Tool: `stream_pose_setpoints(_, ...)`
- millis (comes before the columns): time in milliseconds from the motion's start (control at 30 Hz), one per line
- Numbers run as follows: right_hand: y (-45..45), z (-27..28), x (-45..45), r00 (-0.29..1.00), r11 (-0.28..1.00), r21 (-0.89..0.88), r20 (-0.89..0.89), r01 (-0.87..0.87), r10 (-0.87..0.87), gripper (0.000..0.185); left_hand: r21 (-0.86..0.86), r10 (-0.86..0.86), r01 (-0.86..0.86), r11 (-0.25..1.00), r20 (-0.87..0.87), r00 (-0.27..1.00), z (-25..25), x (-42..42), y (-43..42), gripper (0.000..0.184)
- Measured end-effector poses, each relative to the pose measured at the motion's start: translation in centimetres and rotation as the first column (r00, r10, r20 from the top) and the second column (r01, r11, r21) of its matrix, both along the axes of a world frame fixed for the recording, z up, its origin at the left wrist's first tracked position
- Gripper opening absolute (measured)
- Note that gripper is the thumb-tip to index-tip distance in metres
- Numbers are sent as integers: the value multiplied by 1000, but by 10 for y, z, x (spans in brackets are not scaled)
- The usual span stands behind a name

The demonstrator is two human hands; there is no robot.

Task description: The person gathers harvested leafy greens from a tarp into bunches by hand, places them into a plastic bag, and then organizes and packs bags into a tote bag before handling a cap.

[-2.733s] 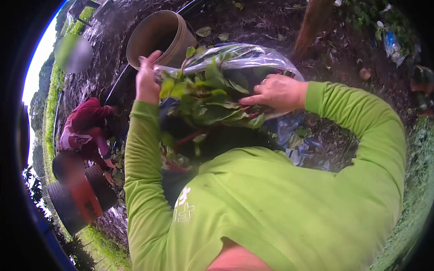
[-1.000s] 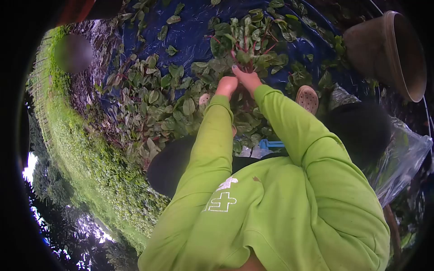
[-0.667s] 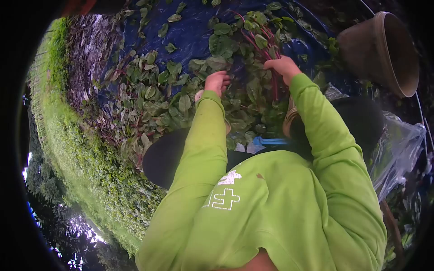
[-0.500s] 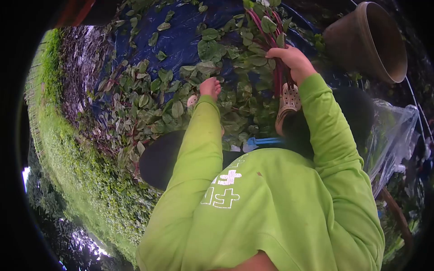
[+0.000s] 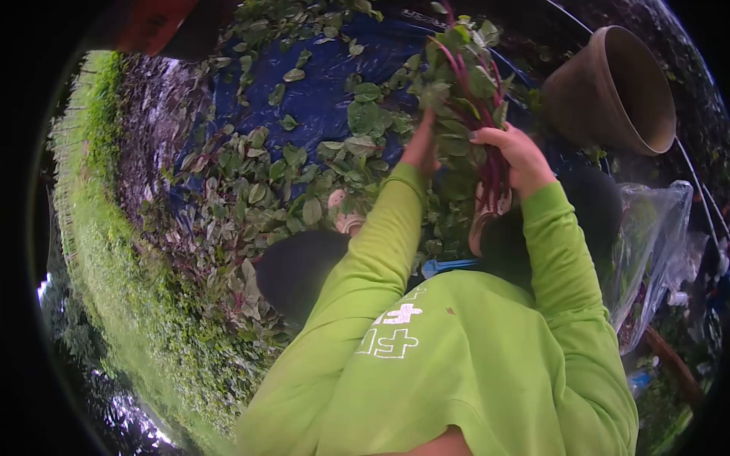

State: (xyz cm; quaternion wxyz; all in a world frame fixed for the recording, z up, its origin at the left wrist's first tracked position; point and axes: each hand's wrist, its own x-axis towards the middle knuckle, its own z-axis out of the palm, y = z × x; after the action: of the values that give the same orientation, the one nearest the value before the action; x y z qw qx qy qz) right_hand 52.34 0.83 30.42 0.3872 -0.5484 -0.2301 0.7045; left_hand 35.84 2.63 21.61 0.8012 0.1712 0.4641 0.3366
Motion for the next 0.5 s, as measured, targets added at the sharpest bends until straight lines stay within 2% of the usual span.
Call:
stream_pose_setpoints(33, -5, 0, 9, 999, 1000, 20, 31, -10, 9, 27, 180, 27, -81, 980, 286, 958, -26, 14, 9, 85)
stream_pose_setpoints(67, -9, 6, 17, 1000, 998, 55, 16, -2, 1, 27, 263, 133, -224, 938, 324, 937, -20, 28, 12, 66)
stream_pose_setpoints(100, -15, 15, 28, 1000, 996, 86, 3, 8, -9, 27, 336, 141, -237, 912, 288, 947, -24, 43, 23, 57)
stream_pose_setpoints(133, -21, 26, 37, 999, 993, 118, -32, 8, -4, 28, 420, 249, -346, 839, 268, 931, 12, 56, 15, 48)
stream_pose_setpoints(167, -28, 41, 48, 998, 988, 155, -66, 14, -4, 29, 548, 135, -240, 801, 226, 965, 26, 57, 15, 41)
stream_pose_setpoints(233, -51, 75, 69, 998, 974, 221, 16, 57, -62, 20, 596, 84, -251, 763, 294, 952, 73, 75, 0, 47)
stream_pose_setpoints(300, -83, 104, 100, 983, 921, 362, 61, 141, -174, 31, 644, 64, -273, 715, 329, 942, 125, 88, -20, 58)
stream_pose_setpoints(367, -116, 151, 128, 990, 907, 397, -63, 139, -124, 43, 693, 39, -285, 662, 347, 937, 165, 100, -43, 74)
stream_pose_setpoints(400, -135, 182, 115, 967, 847, 470, -89, 250, -237, 53, 700, 15, -256, 667, 331, 943, 168, 101, -47, 83)
stream_pose_setpoints(433, -153, 196, 146, 975, 818, 535, -48, 209, -217, 46, 704, -63, -212, 678, 342, 937, 167, 111, -48, 93)
stream_pose_setpoints(467, -172, 217, 164, 962, 767, 621, 76, 161, -263, 40, 728, -41, -126, 674, 207, 977, 166, 118, -52, 95)
stream_pose_setpoints(500, -187, 241, 176, 887, 682, 732, 315, 0, -338, 34, 675, -46, -110, 730, 210, 977, 170, 129, -53, 97)
